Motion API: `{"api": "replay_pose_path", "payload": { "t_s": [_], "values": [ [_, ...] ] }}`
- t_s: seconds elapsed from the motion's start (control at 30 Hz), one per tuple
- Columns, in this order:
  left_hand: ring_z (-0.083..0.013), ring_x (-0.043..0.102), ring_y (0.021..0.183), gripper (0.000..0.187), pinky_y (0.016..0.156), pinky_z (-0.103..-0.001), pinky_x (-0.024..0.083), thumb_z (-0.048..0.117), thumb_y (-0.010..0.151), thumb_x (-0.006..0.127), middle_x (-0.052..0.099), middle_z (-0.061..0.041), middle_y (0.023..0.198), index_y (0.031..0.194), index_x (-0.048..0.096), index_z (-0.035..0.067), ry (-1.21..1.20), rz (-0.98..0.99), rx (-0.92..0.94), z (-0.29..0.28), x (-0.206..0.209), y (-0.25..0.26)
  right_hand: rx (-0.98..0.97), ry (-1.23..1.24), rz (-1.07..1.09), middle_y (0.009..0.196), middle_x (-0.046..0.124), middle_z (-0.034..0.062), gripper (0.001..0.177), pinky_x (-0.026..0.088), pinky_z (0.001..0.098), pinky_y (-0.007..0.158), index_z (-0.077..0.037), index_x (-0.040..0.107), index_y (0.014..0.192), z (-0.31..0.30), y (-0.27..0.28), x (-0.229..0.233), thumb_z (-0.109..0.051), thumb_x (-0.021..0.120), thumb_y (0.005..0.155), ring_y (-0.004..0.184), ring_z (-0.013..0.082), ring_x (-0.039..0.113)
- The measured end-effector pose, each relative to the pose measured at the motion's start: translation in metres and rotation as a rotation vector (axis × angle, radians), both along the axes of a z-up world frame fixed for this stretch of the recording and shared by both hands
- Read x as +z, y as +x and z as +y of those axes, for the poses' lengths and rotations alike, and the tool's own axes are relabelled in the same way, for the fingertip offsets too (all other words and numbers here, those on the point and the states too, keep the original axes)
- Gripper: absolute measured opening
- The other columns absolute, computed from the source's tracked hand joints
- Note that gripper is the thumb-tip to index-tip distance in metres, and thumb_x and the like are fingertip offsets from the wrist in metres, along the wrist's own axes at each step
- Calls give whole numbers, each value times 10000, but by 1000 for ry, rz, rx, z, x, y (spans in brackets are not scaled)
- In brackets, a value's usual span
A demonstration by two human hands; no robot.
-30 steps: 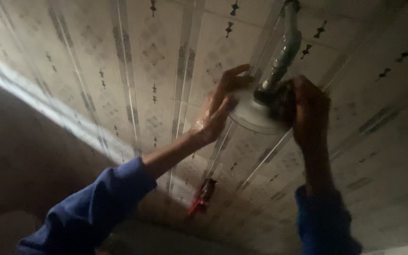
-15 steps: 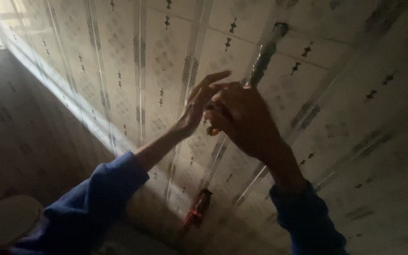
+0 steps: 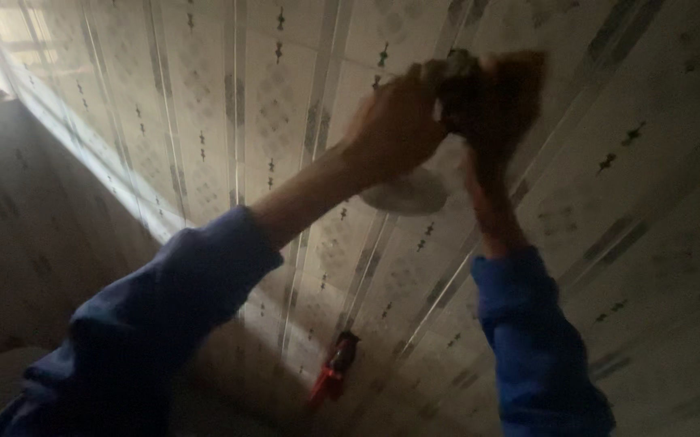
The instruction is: The person installs a ceiling light fixture by screwing a metal pipe into a ceiling mount and attaching a glass shade. The hands tighten the connection and adjust the fixture to secure it in place.
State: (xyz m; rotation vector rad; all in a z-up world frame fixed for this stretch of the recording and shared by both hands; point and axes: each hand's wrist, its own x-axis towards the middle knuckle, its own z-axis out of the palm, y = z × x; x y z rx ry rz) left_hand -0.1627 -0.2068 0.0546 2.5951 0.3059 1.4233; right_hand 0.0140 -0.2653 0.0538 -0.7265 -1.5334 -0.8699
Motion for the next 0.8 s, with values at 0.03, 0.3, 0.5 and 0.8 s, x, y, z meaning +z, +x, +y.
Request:
{"api": "replay_pose_path", "payload": {
  "t_s": [0.03, 0.3, 0.5, 0.8],
  "values": [
    [-289, 724, 910, 588, 665, -377, 640, 181, 962, 656, 586, -235, 1311, 1429, 389, -57, -5, 132, 134, -1, 6, 5, 26, -24, 32, 919, 511, 35, 328, 484, 317, 728, -55, 528, 1032, 24, 5, 8, -300, 558, 1247, 788, 135, 511],
    [-309, 699, 630, 733, 421, -360, 579, 155, 893, 687, 597, -272, 1091, 1438, 279, -119, 217, -11, 189, 2, 2, 9, -59, -120, 36, 730, 418, 26, 454, 383, 301, 620, -58, 460, 841, 87, 76, 43, -313, 674, 1150, 642, 137, 364],
    [-269, 705, 640, 696, 438, -354, 577, 115, 929, 657, 610, -240, 1130, 1468, 264, -85, 79, -43, 29, 3, -2, 9, -171, -336, -146, 635, 561, 16, 352, 430, 319, 478, -62, 569, 868, 73, 71, 61, -255, 603, 1160, 504, 129, 534],
    [-241, 702, 610, 591, 475, -337, 580, 157, 972, 624, 619, -297, 1195, 1368, 277, -113, 175, -217, 2, 14, -22, 17, -423, -319, -815, 673, 574, 86, 233, 461, 321, 545, 36, 608, 1159, 90, 88, 93, -181, 694, 1155, 529, 189, 527]
  ]
}}
